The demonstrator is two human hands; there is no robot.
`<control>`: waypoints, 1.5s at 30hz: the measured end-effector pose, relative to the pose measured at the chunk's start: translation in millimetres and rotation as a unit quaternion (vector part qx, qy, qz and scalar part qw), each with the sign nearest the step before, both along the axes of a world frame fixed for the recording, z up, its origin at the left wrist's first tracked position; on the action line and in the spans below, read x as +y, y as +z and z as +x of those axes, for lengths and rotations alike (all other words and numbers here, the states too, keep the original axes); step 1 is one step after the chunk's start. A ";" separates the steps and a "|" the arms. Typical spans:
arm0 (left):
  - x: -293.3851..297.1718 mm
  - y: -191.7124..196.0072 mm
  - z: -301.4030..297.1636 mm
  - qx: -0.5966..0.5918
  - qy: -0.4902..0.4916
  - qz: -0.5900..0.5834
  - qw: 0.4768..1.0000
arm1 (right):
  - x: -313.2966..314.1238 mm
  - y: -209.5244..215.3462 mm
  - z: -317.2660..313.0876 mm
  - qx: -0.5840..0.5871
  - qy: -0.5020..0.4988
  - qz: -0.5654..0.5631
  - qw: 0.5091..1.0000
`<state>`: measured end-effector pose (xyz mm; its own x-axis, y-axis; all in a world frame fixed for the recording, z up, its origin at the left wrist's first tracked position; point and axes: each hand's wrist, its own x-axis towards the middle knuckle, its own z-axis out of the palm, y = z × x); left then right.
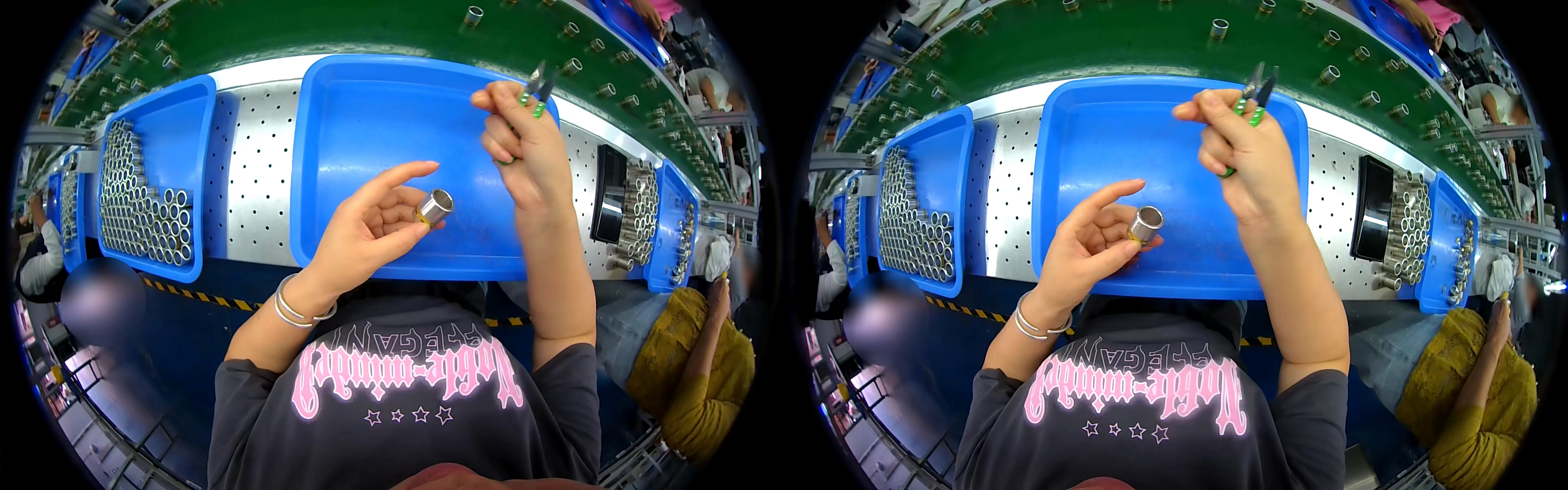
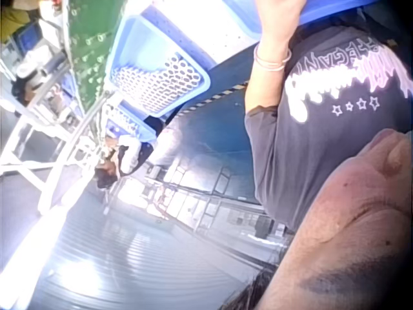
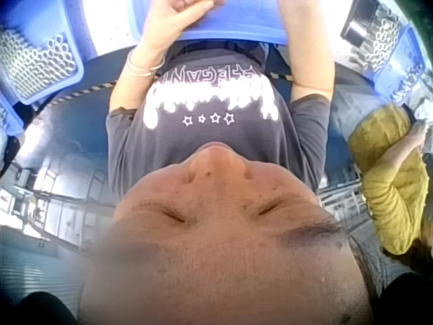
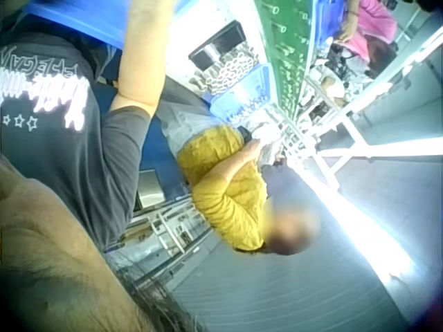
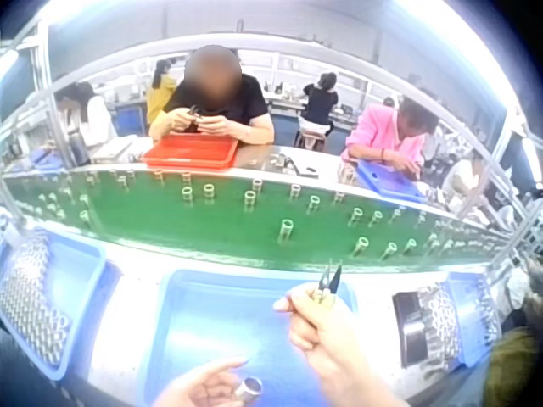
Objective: The person uses a pair of green-handled pliers to trim the edges of small cylindrical metal parts. They pick up each part from a blue tray, hold it in their left hand, and use the pliers in their right hand to snip off excess material. The person then places the finished part onto a green conveyor belt.
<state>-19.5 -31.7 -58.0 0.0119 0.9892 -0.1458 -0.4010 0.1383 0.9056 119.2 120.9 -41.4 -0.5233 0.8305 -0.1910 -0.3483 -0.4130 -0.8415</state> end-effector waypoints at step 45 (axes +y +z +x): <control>3.8 -9.3 -7.0 -0.099 0.113 -0.035 0.988 | -63.2 2.4 12.0 -0.384 0.048 0.557 0.735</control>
<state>-26.5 -27.8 -67.3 -0.1740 0.9574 -0.2302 -0.5970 0.0834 0.7979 131.2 57.7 -39.0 -0.6829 0.6616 0.3097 0.3915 0.6894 -0.6095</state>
